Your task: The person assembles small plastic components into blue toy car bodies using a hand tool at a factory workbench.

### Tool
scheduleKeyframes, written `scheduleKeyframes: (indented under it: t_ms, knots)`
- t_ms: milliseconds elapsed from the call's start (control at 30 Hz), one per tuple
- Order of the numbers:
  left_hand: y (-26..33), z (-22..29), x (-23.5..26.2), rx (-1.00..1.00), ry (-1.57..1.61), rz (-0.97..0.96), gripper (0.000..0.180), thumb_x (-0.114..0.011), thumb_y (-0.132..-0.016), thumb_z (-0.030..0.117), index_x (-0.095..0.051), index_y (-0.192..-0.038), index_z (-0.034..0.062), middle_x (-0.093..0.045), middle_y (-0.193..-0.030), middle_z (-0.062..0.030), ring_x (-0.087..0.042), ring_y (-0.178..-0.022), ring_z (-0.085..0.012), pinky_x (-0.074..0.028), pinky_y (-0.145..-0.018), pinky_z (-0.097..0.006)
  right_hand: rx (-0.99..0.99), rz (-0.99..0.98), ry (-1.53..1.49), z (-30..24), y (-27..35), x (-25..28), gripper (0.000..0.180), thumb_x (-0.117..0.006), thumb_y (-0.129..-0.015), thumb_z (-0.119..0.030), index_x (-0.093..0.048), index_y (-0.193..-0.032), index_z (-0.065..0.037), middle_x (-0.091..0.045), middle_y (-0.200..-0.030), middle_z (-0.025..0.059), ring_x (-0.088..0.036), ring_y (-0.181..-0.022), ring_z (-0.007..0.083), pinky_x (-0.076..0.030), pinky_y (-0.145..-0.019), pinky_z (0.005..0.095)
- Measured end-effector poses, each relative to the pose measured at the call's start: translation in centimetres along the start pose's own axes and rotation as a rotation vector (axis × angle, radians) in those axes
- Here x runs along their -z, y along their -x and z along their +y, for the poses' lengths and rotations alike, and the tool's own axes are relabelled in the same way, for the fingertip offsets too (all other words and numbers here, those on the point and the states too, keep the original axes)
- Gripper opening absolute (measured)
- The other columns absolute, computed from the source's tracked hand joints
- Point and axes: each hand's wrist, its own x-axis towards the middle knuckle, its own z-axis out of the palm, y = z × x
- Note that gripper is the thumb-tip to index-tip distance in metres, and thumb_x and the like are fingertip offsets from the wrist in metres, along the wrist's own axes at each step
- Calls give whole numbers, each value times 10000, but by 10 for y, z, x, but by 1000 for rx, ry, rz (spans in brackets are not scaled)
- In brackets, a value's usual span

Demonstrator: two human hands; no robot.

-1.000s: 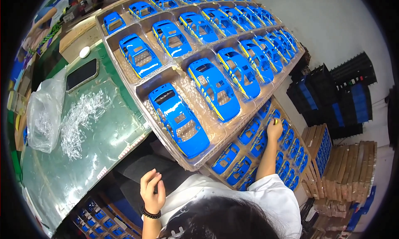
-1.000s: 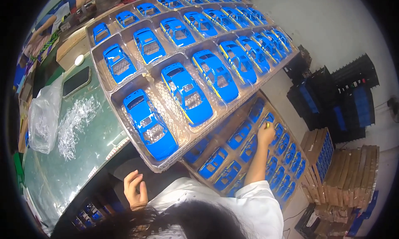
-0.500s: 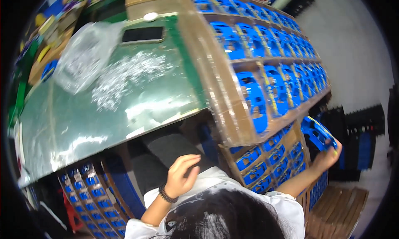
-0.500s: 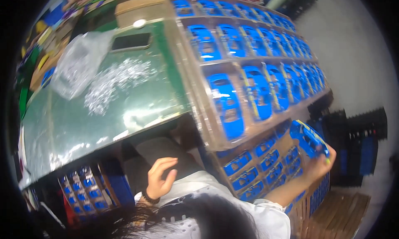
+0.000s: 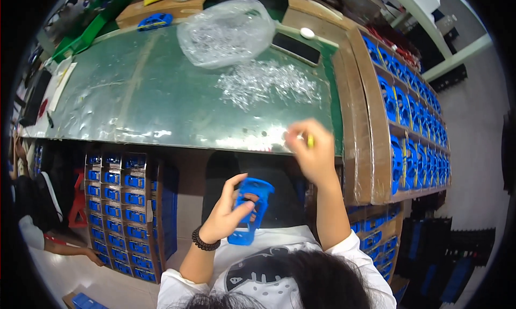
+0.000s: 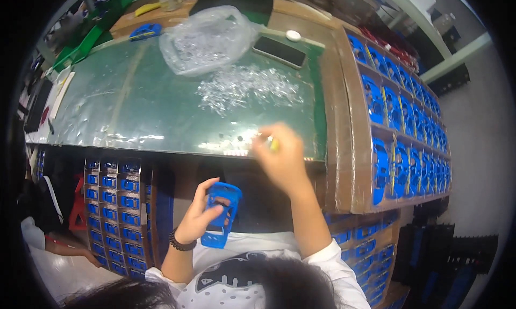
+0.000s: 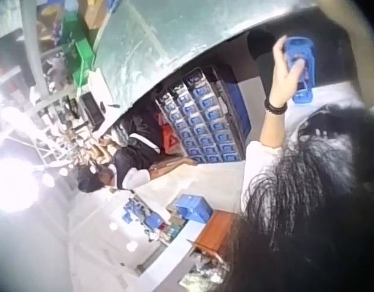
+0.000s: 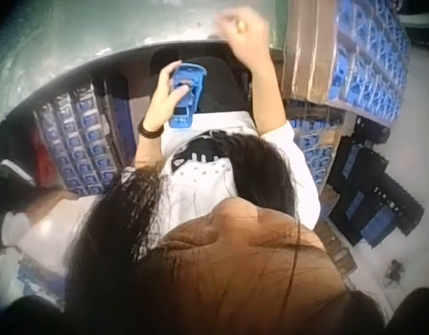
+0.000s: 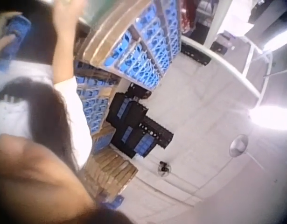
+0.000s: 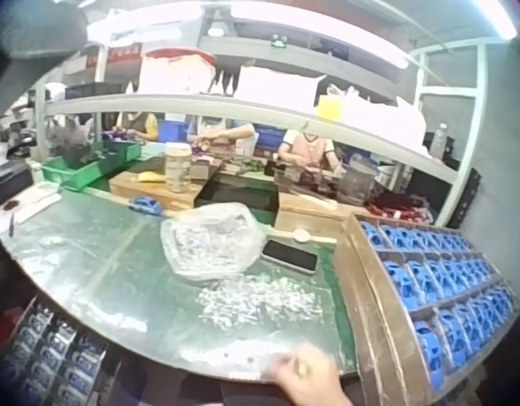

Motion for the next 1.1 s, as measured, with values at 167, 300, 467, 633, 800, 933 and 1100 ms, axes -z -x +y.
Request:
scheduleKeyframes:
  t_ms: [167, 300, 467, 633, 800, 933, 1100]
  knots:
    - [15, -6, -2, 31, 529, 70, 678, -427, -784, 117, 12, -1295, 193, -399, -1115, -160, -578, -753, -333, -504, -632, -402, -100, 33, 502, 65, -58, -23, 242, -644, -674, -208, -577, -782, -3, -569, -785, 172, -548, -733, 323, -424, -651, 357]
    - [10, -14, -3, -24, 404, 67, 671, -437, -769, 152, -53, -1318, 169, -415, -1087, -167, -567, -702, -248, -502, -647, -411, -329, -123, 451, 70, -62, -21, 232, -621, -690, -198, -574, -791, 6, -562, -771, 201, -544, -733, 339, -422, -662, 387]
    - [-6, -3, -11, -29, 279, 89, 649, -391, -786, 60, -40, -1330, 106, -435, -1104, -148, -568, -680, -203, -494, -623, -316, -208, 83, 342, 47, -51, -8, 100, -551, -743, -85, -541, -756, 14, -560, -724, 196, -539, -695, 350, -426, -616, 347]
    - [-35, -12, -17, -201, 70, 134, 598, -427, -791, 23, -136, -1313, 30, -383, -1189, -120, -519, -747, -96, -461, -669, -243, -32, -122, 38, 11, -8, 1, 77, -544, -741, -11, -559, -814, 5, -551, -684, 36, -476, -617, 76, -371, -531, 213]
    - [-53, -13, -29, -236, -87, 130, 574, -451, -783, 33, -189, -1292, -9, -283, -1299, -127, -465, -922, -89, -431, -701, -195, 132, -214, 209, 3, 19, -1, 212, -582, -669, 21, -578, -871, -42, -571, -669, 79, -547, -628, 183, -431, -570, 279]
    - [-65, -20, -35, -254, -160, 138, 550, -458, -778, 46, -214, -1265, -26, -311, -1262, -183, -407, -1082, -194, -337, -882, -279, 69, -268, 291, 16, 22, -2, 267, -568, -647, -48, -562, -908, -102, -536, -649, 117, -533, -609, 285, -423, -539, 363]
    - [-75, -27, -44, -339, -108, 201, 504, -462, -775, 67, -229, -1212, -22, -330, -1229, -230, -353, -1145, -274, -259, -947, -330, -51, -289, 261, 13, 17, -2, 214, -547, -640, -23, -510, -847, -60, -536, -657, 151, -537, -622, 322, -420, -547, 397]
